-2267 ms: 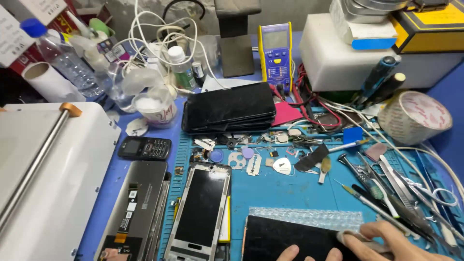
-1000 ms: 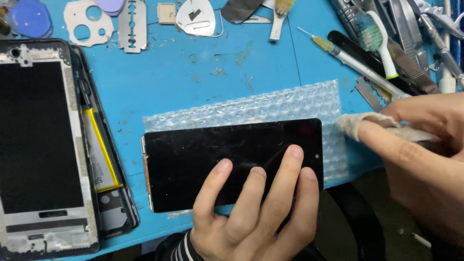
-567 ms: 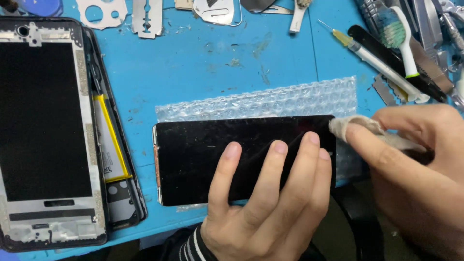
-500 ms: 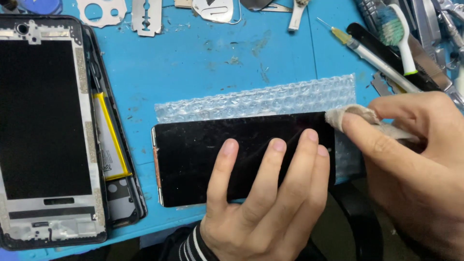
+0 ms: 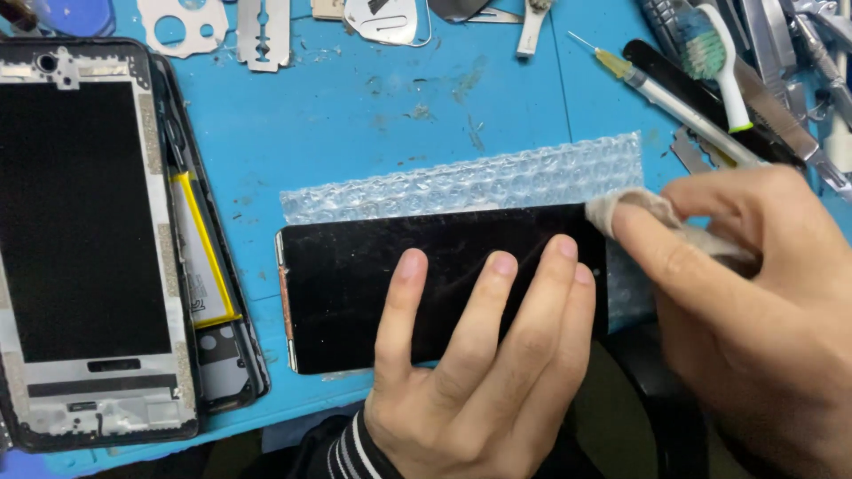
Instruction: Cleaning a mobile phone screen with a cloth.
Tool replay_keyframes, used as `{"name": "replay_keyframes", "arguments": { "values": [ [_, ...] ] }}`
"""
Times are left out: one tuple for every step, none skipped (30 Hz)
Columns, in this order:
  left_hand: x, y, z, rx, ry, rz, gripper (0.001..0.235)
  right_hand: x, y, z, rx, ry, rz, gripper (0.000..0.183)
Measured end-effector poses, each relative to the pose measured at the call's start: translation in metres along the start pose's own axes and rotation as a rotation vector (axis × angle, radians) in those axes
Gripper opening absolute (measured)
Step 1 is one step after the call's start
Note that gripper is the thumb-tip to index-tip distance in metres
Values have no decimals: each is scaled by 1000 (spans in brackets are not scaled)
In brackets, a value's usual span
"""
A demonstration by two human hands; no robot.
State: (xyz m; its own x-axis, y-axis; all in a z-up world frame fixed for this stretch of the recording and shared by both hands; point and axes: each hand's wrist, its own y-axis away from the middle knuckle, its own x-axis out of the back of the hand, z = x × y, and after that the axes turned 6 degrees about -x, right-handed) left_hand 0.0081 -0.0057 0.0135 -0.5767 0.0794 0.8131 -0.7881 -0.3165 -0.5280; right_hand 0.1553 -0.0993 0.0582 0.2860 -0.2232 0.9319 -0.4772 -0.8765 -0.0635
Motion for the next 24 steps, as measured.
{"name": "replay_keyframes", "arguments": {
  "values": [
    [0, 0, -1, 1, -5, 2, 16, 0, 6, 3, 5, -2, 1, 24],
    [0, 0, -3, -10, -30, 19, 15, 0, 11, 6, -12, 5, -19, 26],
    [0, 0, -3, -23, -58, 37, 14, -1, 17, 10, -27, 11, -39, 29],
    [1, -1, -4, -22, -65, 39, 14, -2, 9, 8, -22, 8, -36, 29],
    [1, -1, -1, -8, -30, 23, 15, -2, 4, 6, 8, -23, -13, 27],
    [2, -1, 0, 7, 5, 6, 16, -1, -2, 3, 38, -54, 10, 26],
    [1, -1, 0, 8, 3, 6, 16, 0, 3, 5, 40, -55, 10, 26],
    [0, -1, -1, 1, -6, 17, 15, 2, 8, 6, 4, -22, -12, 24],
    [0, 0, -2, -6, -21, 30, 15, 3, 13, 8, -27, 10, -30, 24],
    [0, 0, -3, -6, -28, 32, 15, 0, 6, 7, -21, 7, -27, 24],
    [1, 0, -2, -5, -21, 27, 15, 0, 3, 8, 8, -26, -12, 25],
    [1, 0, 0, -3, -13, 22, 16, -1, -1, 8, 37, -58, 3, 27],
    [1, -1, 0, -4, -15, 22, 16, 0, 2, 12, 39, -60, 4, 27],
    [1, -1, -1, -10, -18, 26, 16, 1, 4, 14, 52, -35, -20, 23],
    [1, 0, -3, -14, -25, 31, 15, 1, 5, 17, 69, -12, -42, 19],
    [2, 0, -4, -13, -31, 32, 15, -1, 3, 13, 75, -15, -40, 19],
    [2, 0, -2, -4, -17, 31, 15, -1, 3, 10, 34, -26, -20, 22],
    [2, -1, 0, 5, -2, 31, 14, -1, 4, 8, -7, -38, 1, 25],
    [2, -1, 1, 5, 4, 29, 14, 1, 7, 12, -12, -35, -2, 25],
    [2, -1, 2, 12, 18, 23, 15, 2, 10, 16, -5, 1, -30, 22],
    [2, -1, 1, 19, 19, 20, 15, 1, 11, 18, 11, 29, -52, 20],
    [2, -1, -1, 19, 12, 21, 15, 1, 8, 16, 16, 25, -48, 20],
    [2, -1, 0, 10, 6, 27, 15, 1, 7, 14, 15, 13, -29, 20],
    [1, -1, 0, 2, 0, 32, 15, 2, 7, 14, 14, 2, -10, 20]
  ]
}}
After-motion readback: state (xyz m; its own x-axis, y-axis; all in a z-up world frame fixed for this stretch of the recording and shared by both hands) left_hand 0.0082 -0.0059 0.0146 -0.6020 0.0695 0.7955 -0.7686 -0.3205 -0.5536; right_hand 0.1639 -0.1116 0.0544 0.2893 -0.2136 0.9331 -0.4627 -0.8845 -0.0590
